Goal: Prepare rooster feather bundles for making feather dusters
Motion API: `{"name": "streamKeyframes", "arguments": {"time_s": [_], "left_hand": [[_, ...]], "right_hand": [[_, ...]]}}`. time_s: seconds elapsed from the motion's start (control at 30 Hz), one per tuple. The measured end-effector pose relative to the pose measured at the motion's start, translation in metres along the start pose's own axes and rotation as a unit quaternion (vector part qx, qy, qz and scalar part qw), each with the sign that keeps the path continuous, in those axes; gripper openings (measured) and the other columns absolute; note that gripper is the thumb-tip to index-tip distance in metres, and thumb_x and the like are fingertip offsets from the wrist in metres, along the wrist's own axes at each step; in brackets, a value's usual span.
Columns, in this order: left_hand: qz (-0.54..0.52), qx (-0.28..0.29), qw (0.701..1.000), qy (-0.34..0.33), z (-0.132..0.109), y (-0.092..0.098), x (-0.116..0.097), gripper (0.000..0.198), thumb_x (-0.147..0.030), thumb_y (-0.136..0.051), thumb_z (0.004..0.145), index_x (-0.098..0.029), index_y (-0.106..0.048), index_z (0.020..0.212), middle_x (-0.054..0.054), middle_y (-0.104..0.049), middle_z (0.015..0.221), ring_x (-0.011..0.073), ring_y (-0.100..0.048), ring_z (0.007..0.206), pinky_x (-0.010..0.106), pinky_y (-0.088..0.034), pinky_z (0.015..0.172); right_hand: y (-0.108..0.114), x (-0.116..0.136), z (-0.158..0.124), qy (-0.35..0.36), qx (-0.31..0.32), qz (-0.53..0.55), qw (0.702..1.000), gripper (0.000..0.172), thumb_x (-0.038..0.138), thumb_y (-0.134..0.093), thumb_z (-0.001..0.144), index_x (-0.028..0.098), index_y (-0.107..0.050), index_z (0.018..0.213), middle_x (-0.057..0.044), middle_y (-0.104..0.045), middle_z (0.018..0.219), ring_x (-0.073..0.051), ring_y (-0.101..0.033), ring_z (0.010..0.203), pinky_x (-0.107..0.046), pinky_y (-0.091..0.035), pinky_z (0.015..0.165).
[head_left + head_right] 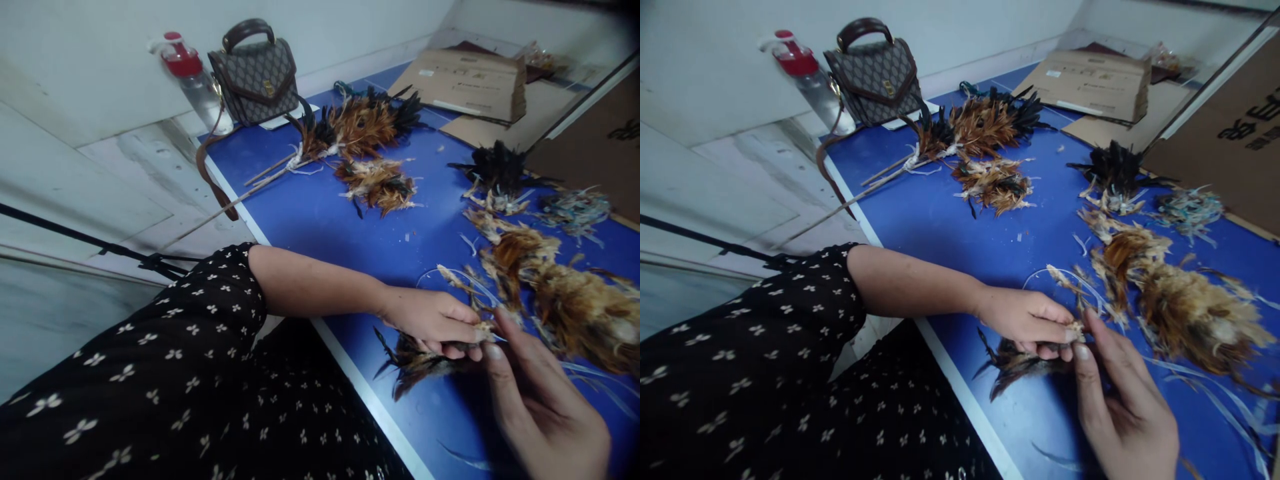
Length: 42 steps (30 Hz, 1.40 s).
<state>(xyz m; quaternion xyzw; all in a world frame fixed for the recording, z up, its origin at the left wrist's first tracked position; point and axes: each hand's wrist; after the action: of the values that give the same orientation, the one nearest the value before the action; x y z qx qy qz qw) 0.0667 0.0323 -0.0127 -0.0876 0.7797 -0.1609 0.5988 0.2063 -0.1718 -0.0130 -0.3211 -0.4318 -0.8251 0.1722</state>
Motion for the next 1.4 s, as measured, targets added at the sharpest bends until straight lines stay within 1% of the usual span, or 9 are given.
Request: {"name": "streamKeyframes", "arguments": {"time_s": [0.17,0.27,0.37,0.5,0.63,0.73,0.97,1.2,1.4], "left_hand": [[0.011,0.016,1.000,-0.006,0.001,0.002,0.000,0.038,-0.056,-0.080,0.101,-0.021,-0.065,0.102,-0.004,-0.061,0.083,0.0076,-0.052,0.063,0.023,-0.042,0.056],[0.015,0.012,1.000,-0.013,0.001,0.002,0.000,0.041,-0.060,-0.079,0.101,-0.021,-0.067,0.102,-0.005,-0.054,0.079,0.0086,-0.047,0.064,0.024,-0.039,0.057],[0.015,-0.001,1.000,-0.023,0.000,0.001,-0.002,0.041,-0.060,-0.079,0.101,-0.021,-0.068,0.102,-0.006,-0.050,0.077,0.0102,-0.046,0.068,0.025,-0.040,0.060],[0.000,-0.029,0.999,-0.045,-0.001,0.002,-0.007,0.037,-0.054,-0.081,0.102,-0.020,-0.067,0.102,-0.004,-0.058,0.087,0.0101,-0.053,0.079,0.024,-0.045,0.070],[-0.010,-0.046,0.997,-0.053,0.002,0.002,-0.008,0.029,-0.043,-0.079,0.105,-0.018,-0.067,0.098,-0.002,-0.063,0.096,0.0096,-0.060,0.090,0.024,-0.049,0.080],[-0.007,-0.047,0.997,-0.063,0.005,0.001,-0.007,0.024,-0.036,-0.077,0.107,-0.017,-0.067,0.095,-0.002,-0.065,0.096,0.0095,-0.059,0.090,0.026,-0.051,0.087],[0.000,-0.032,0.998,-0.046,0.000,-0.003,-0.010,0.023,-0.032,-0.079,0.106,-0.017,-0.066,0.093,-0.004,-0.064,0.094,0.0090,-0.057,0.088,0.029,-0.054,0.098],[0.001,-0.030,0.997,-0.065,-0.002,-0.003,-0.012,0.021,-0.029,-0.079,0.105,-0.018,-0.066,0.093,-0.005,-0.062,0.092,0.0088,-0.055,0.086,0.027,-0.051,0.093],[0.002,-0.039,0.998,-0.056,-0.002,-0.004,-0.008,0.025,-0.037,-0.080,0.105,-0.019,-0.067,0.093,-0.005,-0.057,0.083,0.0094,-0.052,0.077,0.026,-0.045,0.075]], "right_hand": [[-0.002,-0.001,0.003,0.034,0.004,0.007,0.999,0.050,0.029,-0.081,0.106,0.038,-0.078,0.155,-0.003,-0.082,0.145,-0.021,-0.081,0.121,-0.033,-0.064,0.114],[-0.002,0.000,0.003,0.034,-0.004,0.020,0.999,0.049,0.027,-0.083,0.103,0.040,-0.081,0.150,-0.001,-0.083,0.140,-0.019,-0.081,0.116,-0.029,-0.066,0.106],[-0.001,0.003,0.002,-0.018,-0.016,0.016,1.000,0.046,0.034,-0.085,0.102,0.040,-0.083,0.147,-0.002,-0.084,0.140,-0.026,-0.082,0.117,-0.040,-0.066,0.112],[0.002,0.009,0.000,-0.115,-0.056,0.017,0.992,0.046,0.048,-0.086,0.101,0.036,-0.086,0.145,-0.006,-0.086,0.130,-0.031,-0.082,0.110,-0.054,-0.063,0.116],[0.002,0.013,0.000,-0.147,-0.069,0.041,0.986,0.034,0.051,-0.089,0.098,0.032,-0.092,0.125,-0.005,-0.085,0.106,-0.025,-0.078,0.093,-0.042,-0.064,0.098],[-0.001,0.013,-0.001,-0.194,-0.078,0.085,0.974,0.038,0.050,-0.098,0.089,0.029,-0.091,0.119,-0.005,-0.086,0.108,-0.021,-0.077,0.085,-0.032,-0.065,0.083],[-0.005,0.011,-0.001,-0.225,-0.083,0.097,0.966,0.041,0.053,-0.101,0.085,0.024,-0.090,0.113,-0.003,-0.084,0.099,-0.014,-0.074,0.078,-0.018,-0.061,0.076],[-0.003,0.014,-0.001,-0.233,-0.082,0.084,0.965,0.048,0.055,-0.100,0.085,0.026,-0.091,0.123,-0.004,-0.084,0.097,-0.019,-0.075,0.077,-0.025,-0.065,0.074],[-0.003,0.011,-0.003,-0.194,-0.081,0.063,0.976,0.043,0.054,-0.098,0.087,0.030,-0.092,0.123,-0.005,-0.086,0.108,-0.023,-0.077,0.083,-0.034,-0.068,0.083]]}}
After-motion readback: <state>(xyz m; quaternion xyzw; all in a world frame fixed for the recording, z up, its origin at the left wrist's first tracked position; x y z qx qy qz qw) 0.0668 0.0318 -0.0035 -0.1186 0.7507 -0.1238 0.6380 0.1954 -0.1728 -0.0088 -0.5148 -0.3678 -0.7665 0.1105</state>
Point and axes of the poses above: each hand's wrist, its own z-axis towards the middle knuckle, its own y-axis out of the back of the hand, x = y × z
